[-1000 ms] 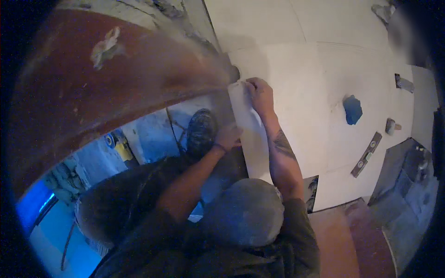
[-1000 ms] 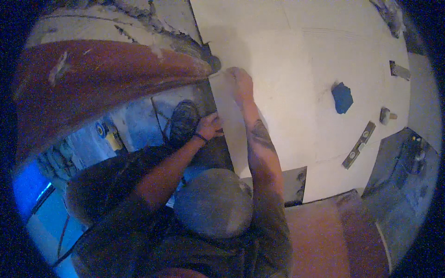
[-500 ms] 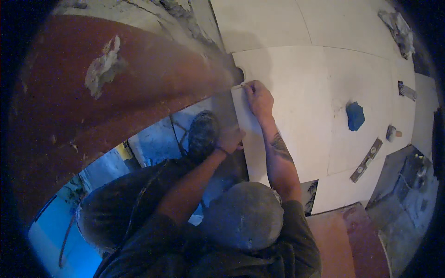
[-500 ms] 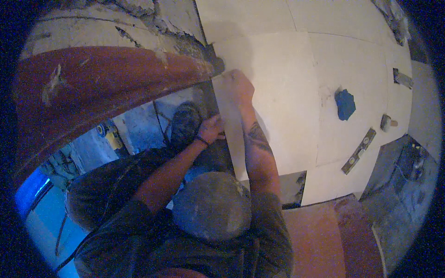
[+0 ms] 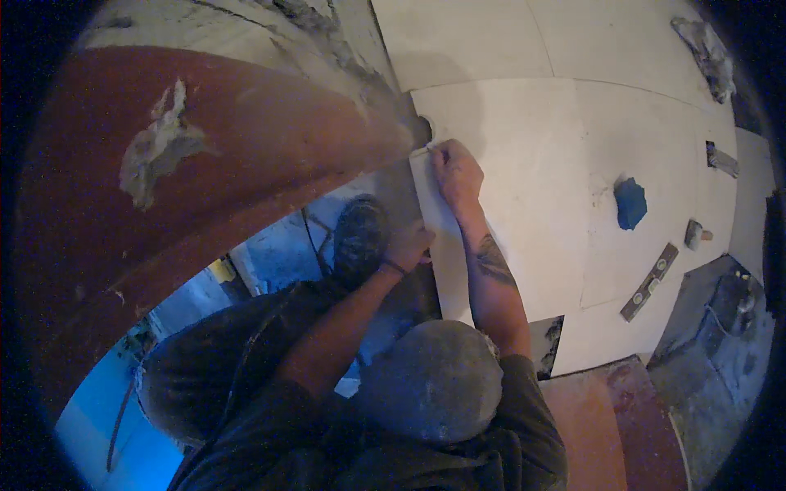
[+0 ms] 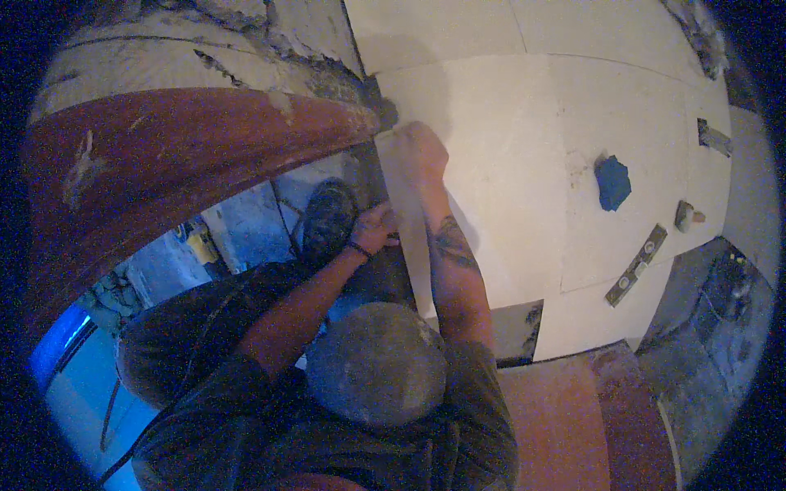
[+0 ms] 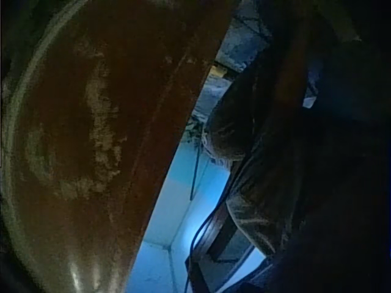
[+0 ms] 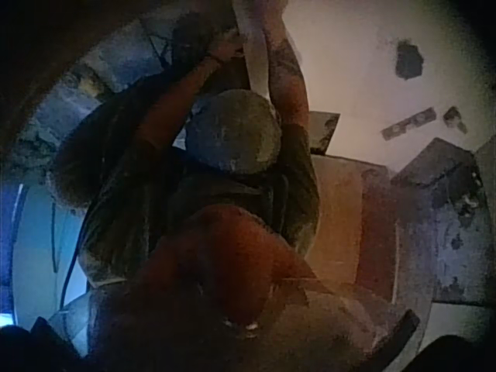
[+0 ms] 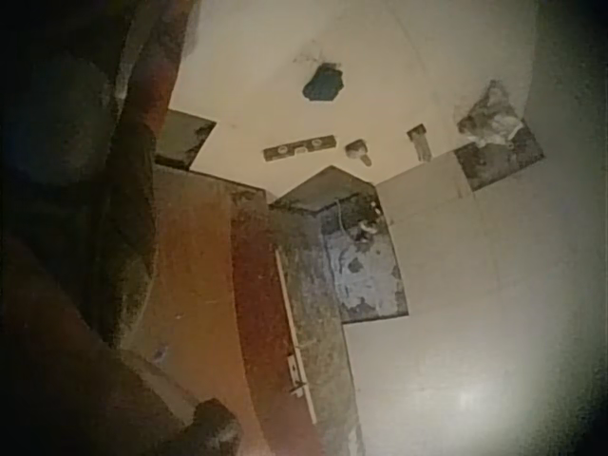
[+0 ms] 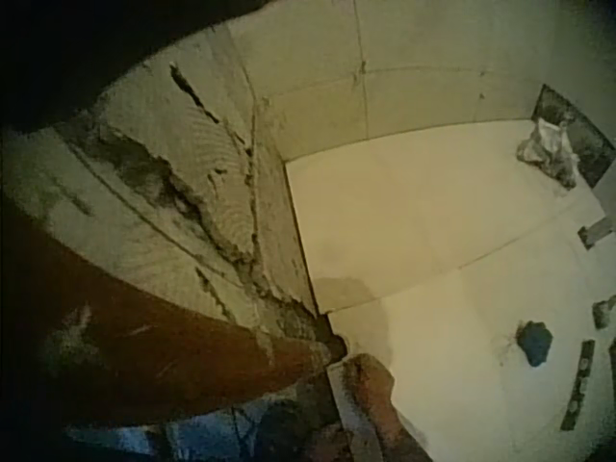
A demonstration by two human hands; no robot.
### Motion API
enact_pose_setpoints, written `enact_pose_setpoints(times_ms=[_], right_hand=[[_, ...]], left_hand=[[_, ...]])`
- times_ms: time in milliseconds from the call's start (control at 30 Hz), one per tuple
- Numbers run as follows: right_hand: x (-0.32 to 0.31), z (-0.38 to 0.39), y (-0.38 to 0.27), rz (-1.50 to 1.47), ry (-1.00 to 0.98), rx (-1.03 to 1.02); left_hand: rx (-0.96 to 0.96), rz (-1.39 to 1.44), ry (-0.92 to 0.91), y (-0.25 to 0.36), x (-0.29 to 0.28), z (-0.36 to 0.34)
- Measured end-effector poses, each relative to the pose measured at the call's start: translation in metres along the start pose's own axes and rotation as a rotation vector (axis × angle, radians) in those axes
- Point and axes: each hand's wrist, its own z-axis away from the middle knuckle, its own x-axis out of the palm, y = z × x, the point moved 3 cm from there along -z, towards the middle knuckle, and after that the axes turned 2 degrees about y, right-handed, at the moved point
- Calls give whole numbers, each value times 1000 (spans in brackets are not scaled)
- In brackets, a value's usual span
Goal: The person fits a tile on the floor near a pipe, marks a cutting line using a pencil, and uses an angle grinder to cut and smooth the curved edge of the tile.
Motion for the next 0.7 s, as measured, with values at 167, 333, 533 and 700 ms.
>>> enact_pose_setpoints(times_ms=[167,333,533,700], right_hand=[[0,1,-8,56,1,7],[0,4,-10,88,-11,-9],[-5,2,-21,108,-34,-8],[-8,-2,-11,-63,62,94]], left_hand=[[-49,90,-2,-5,-5,1],[-94,190,-18,-3,0,2],[20,-12,-61,2,-2,3],[-61,44,-47,-6,-6,-2]])
